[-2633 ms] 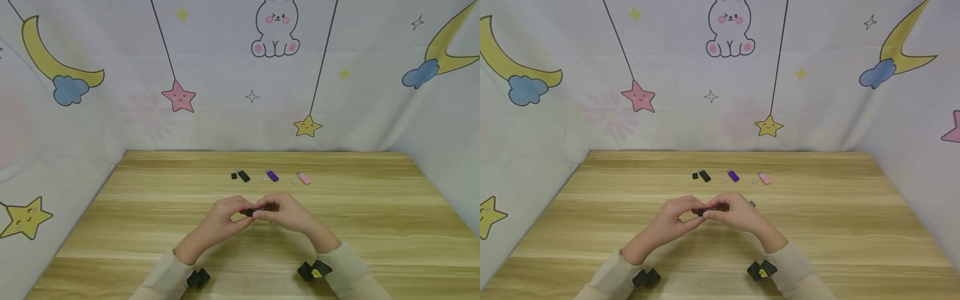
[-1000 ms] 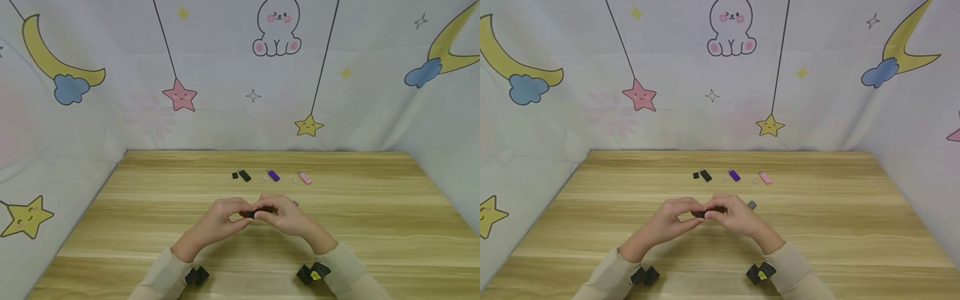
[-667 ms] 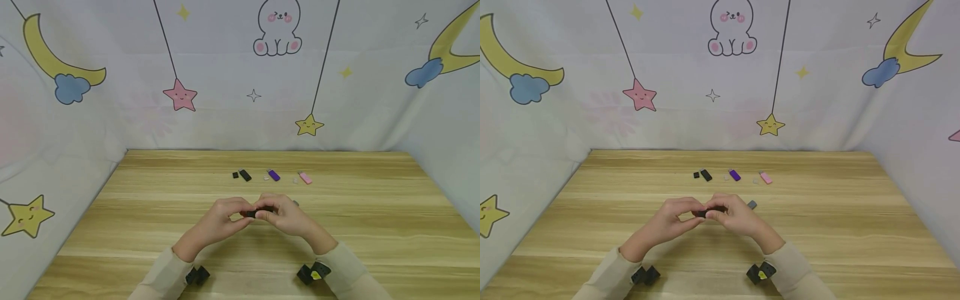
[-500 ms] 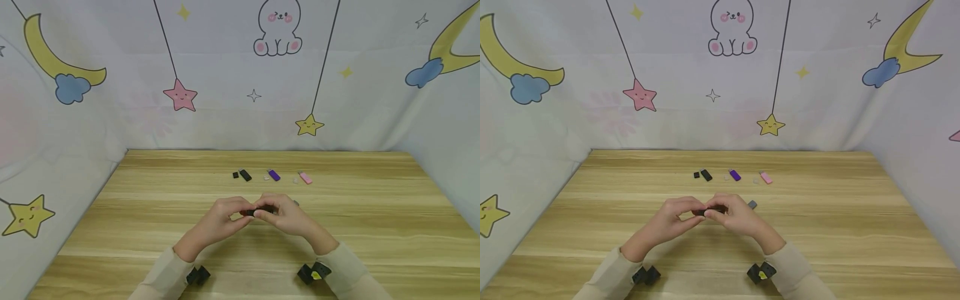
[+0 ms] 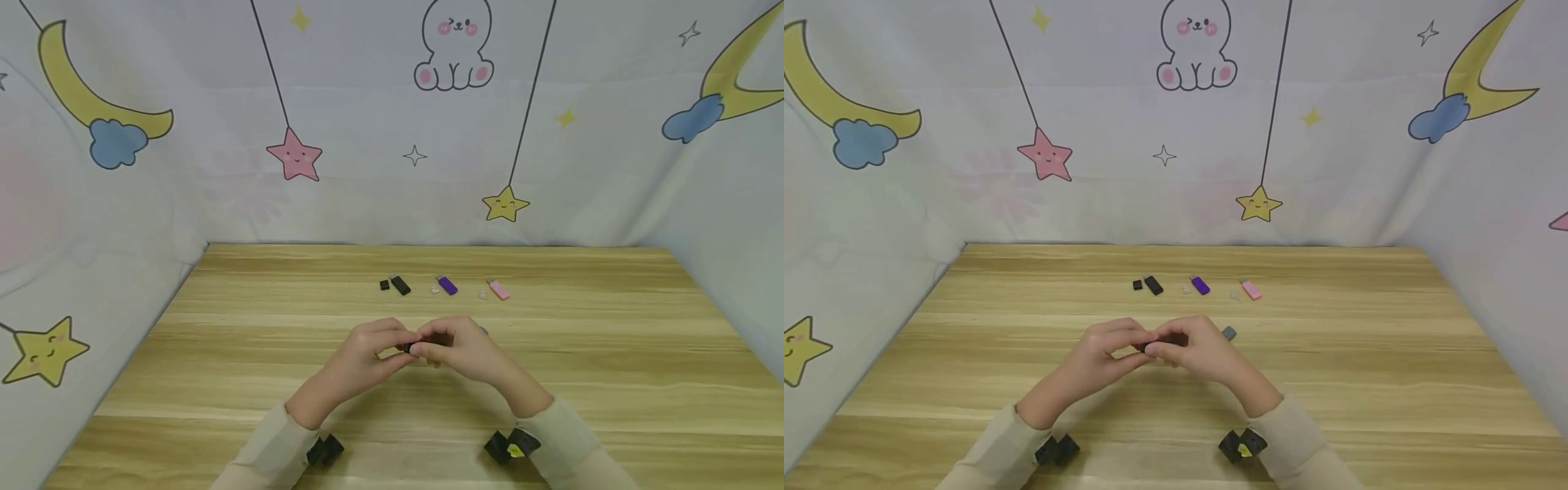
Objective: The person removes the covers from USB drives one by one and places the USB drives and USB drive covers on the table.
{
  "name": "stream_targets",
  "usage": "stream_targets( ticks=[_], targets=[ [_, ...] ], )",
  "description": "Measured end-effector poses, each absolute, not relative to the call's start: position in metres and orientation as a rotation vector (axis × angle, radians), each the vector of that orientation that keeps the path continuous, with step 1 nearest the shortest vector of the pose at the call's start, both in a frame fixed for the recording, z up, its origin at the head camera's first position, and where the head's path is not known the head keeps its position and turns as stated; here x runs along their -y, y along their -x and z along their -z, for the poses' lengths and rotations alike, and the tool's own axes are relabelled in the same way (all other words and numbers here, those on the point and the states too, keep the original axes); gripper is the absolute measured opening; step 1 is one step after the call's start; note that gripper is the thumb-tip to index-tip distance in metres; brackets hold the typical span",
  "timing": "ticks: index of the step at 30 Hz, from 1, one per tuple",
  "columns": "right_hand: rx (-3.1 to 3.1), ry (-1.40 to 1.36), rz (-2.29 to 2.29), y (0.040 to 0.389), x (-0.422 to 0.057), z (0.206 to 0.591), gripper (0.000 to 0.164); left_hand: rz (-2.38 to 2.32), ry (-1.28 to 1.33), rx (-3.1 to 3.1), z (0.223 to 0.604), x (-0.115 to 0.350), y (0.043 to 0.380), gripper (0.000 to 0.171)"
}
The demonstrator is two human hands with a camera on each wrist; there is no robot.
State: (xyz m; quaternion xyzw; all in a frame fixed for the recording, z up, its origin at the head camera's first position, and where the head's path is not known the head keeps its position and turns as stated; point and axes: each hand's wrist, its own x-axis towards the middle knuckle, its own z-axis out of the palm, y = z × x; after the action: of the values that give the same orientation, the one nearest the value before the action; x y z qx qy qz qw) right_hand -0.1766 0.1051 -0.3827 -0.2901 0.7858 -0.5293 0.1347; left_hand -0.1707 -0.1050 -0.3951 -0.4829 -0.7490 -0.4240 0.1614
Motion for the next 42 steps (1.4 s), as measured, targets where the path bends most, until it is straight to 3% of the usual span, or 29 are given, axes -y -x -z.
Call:
stream_targets(
  ticks=[10, 22, 42],
  targets=[
    [-2.191, 1.062, 1.593, 0.1784, -0.1085, 0.3848, 0.019, 1.305, 1.462, 2.118, 0.3943, 0.1057, 0.1712, 0.024],
    [-2.171, 1.112, 1.670, 0.1775, -0.1104, 0.3866, 0.016, 1.277, 1.495, 2.059, 0.3918, 0.1068, 0.1740, 0.027],
    [-2.453, 0.953, 1.420, 0.1846, -0.1024, 0.3798, 0.015, 1.354, 1.339, 2.196, 0.3957, 0.1123, 0.1788, 0.023]
  ],
)
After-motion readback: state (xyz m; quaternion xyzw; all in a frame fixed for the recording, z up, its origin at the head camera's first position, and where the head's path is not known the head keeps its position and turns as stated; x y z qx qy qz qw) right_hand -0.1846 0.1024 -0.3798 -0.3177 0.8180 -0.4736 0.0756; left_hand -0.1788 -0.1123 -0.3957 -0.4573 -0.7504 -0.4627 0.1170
